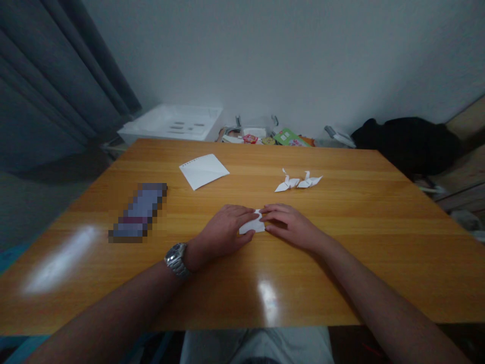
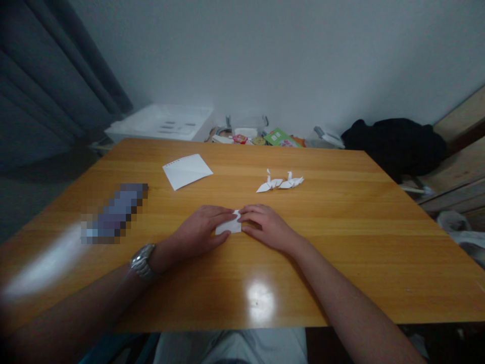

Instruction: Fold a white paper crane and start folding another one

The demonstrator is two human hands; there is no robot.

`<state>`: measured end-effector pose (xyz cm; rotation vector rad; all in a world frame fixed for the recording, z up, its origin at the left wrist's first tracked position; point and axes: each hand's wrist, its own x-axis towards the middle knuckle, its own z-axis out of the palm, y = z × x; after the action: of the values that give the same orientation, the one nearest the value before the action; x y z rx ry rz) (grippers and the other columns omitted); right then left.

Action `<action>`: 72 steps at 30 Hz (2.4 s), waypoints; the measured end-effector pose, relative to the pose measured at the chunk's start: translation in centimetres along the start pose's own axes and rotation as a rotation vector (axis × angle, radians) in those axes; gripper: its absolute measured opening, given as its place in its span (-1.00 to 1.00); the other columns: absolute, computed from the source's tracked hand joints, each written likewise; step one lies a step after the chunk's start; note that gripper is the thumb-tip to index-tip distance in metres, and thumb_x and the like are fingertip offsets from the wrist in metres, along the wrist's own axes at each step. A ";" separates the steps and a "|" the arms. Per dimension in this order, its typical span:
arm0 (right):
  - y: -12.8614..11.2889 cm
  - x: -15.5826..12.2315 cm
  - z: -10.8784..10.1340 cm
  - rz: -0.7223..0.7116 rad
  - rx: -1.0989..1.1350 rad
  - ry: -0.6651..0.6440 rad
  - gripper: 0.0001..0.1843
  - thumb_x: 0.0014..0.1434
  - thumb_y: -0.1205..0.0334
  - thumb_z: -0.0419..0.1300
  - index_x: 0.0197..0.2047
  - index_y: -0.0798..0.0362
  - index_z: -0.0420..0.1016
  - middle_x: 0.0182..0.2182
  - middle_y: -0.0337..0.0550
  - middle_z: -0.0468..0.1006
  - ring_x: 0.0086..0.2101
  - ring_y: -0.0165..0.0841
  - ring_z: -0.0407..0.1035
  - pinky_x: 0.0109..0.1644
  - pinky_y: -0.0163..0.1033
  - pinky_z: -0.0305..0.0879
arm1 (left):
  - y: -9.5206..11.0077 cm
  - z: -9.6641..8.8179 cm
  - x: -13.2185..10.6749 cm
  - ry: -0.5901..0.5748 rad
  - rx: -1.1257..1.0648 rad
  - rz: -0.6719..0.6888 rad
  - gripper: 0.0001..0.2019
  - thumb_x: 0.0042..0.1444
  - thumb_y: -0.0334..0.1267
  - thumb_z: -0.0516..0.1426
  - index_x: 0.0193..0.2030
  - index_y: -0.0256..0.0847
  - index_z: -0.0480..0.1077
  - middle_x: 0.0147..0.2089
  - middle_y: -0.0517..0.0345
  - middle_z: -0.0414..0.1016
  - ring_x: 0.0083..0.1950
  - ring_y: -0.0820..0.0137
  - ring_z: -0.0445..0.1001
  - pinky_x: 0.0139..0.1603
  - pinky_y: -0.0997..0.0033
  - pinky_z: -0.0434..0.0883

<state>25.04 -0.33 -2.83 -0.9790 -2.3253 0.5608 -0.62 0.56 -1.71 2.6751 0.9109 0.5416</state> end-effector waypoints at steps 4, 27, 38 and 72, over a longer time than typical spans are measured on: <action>-0.1 0.1 0.0 -0.012 -0.006 0.006 -0.81 0.33 0.24 0.22 -0.03 -0.08 0.62 0.08 -0.05 0.56 0.08 -0.21 0.44 0.18 0.03 0.37 | 0.2 0.1 0.0 0.007 -0.011 -0.014 -0.54 0.26 -0.20 0.16 0.29 -0.15 0.35 0.21 -0.04 0.50 0.20 0.16 0.46 0.25 0.06 0.35; -0.4 0.5 0.5 0.000 -0.093 0.036 -0.86 0.35 0.26 0.17 -0.11 -0.01 0.57 -0.04 -0.05 0.60 -0.03 -0.22 0.45 0.07 -0.06 0.37 | 0.2 0.0 0.3 0.029 -0.053 -0.048 -0.55 0.31 -0.06 0.17 0.27 -0.15 0.34 0.13 0.01 0.56 0.09 0.17 0.53 0.15 0.14 0.40; -1.2 0.4 0.1 0.314 -0.010 0.116 -0.88 0.32 0.21 0.15 -0.19 0.01 0.51 -0.32 -0.19 0.61 -0.34 -0.31 0.44 -0.24 -0.25 0.28 | -0.5 0.8 0.1 0.111 0.055 -0.220 -0.22 0.23 -0.11 0.25 0.47 -0.23 -0.03 0.28 -0.19 0.33 0.26 0.04 0.36 0.26 -0.01 0.36; 0.3 0.2 0.0 0.022 -0.219 0.102 -0.69 0.31 0.32 0.19 0.08 -0.04 0.59 0.12 0.03 0.49 0.12 -0.14 0.35 0.22 0.09 0.32 | 0.6 -0.4 -0.1 -0.100 0.058 -0.024 -0.52 0.30 0.11 0.12 0.23 -0.11 0.41 0.38 -0.08 0.33 0.40 0.13 0.28 0.49 -0.15 -0.04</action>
<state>25.09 0.01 -2.96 -1.1065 -2.3217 0.2613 -0.56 0.06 -1.22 2.7116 0.9432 0.3773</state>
